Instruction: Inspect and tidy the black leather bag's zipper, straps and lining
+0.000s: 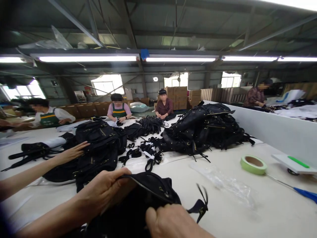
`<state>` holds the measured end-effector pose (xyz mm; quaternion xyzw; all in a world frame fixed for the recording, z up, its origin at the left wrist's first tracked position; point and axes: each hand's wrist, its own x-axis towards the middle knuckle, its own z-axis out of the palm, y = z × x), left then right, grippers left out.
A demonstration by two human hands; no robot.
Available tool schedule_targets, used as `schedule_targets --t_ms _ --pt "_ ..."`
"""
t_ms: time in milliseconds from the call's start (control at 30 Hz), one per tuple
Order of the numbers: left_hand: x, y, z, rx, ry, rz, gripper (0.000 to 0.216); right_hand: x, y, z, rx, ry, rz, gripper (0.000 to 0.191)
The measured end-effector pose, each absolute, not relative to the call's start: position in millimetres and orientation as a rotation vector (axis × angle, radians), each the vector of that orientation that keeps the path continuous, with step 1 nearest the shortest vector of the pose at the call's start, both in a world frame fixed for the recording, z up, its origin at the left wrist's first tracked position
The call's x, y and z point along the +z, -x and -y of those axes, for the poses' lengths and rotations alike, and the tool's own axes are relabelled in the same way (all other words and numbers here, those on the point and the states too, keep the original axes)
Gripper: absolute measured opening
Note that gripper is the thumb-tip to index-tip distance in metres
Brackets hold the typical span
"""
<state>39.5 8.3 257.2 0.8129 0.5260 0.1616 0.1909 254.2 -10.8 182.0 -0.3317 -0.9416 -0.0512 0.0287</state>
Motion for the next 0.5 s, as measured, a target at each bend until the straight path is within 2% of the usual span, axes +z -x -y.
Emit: schedule_targets --t_ms 67,167,300,433,500 --pt "243 -37 3 0.487 -2.003 -1.352 0.044 207 -270 7 -0.153 1.257 2.834 0.016" --pt "203 -29 13 0.450 -1.677 -1.229 0.042 231 -276 -6 -0.160 1.373 2.774 0.021" --pt "145 -14 18 0.495 -1.372 -1.260 0.047 225 -252 -26 -0.054 1.448 2.914 0.022" --pt "129 -5 33 0.723 -1.246 -1.309 0.045 204 -214 -20 0.146 0.894 3.105 0.035" --pt "130 -8 45 0.838 -1.230 -1.375 0.039 193 -197 -10 0.214 0.522 3.210 0.031"
